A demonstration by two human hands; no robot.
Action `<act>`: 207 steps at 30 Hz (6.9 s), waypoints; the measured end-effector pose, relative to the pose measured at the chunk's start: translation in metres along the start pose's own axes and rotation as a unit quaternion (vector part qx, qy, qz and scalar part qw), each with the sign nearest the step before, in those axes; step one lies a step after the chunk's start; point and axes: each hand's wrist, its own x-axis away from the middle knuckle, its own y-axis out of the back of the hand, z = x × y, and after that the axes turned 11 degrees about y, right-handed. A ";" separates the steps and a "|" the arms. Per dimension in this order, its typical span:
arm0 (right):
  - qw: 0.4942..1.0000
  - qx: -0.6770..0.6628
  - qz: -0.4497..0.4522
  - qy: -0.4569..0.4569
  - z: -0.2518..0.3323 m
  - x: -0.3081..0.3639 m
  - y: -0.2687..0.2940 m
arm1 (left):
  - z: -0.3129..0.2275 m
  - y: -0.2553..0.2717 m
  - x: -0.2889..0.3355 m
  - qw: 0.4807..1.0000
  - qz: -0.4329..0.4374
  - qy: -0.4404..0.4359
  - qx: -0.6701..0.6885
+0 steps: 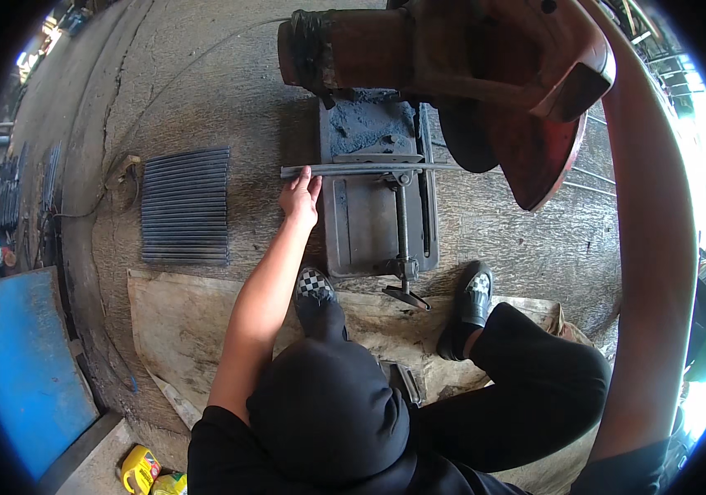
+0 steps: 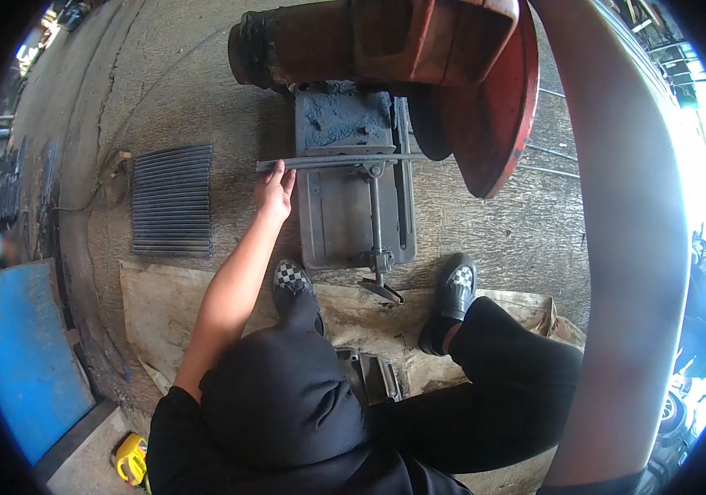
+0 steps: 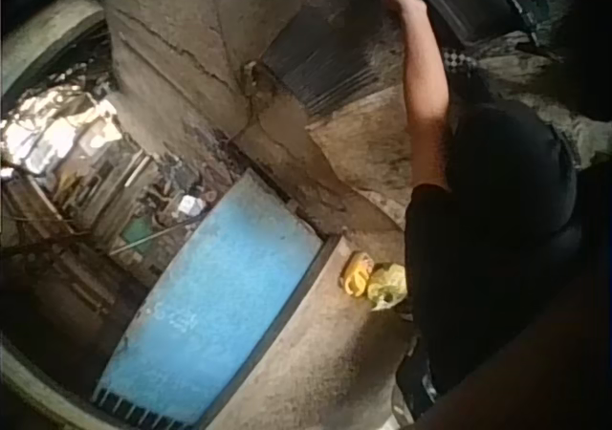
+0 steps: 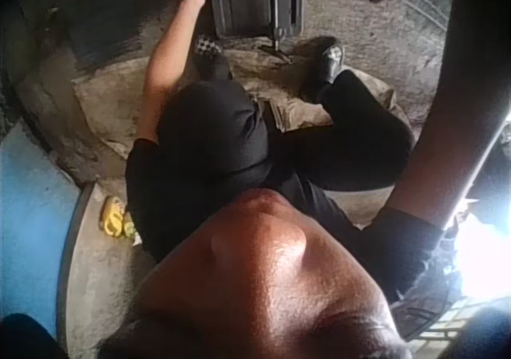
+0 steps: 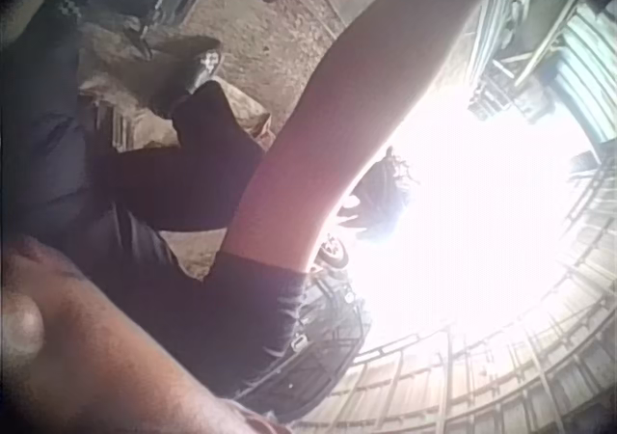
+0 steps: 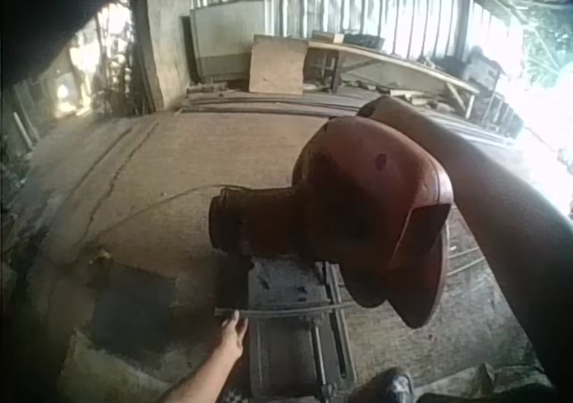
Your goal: Cutting a metal rod using a circular chop saw.
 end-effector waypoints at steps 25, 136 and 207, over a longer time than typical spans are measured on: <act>0.998 -0.029 -0.050 -0.037 0.080 -0.030 0.100 | -0.003 -0.002 -0.002 0.999 -0.011 -0.026 -0.014; 0.920 -0.175 -0.352 -0.004 0.054 0.173 -0.048 | -0.025 0.016 -0.062 0.990 0.084 0.088 -0.067; 0.927 -0.058 -0.370 0.036 0.052 0.176 -0.051 | -0.017 0.009 -0.037 0.998 0.020 0.056 -0.008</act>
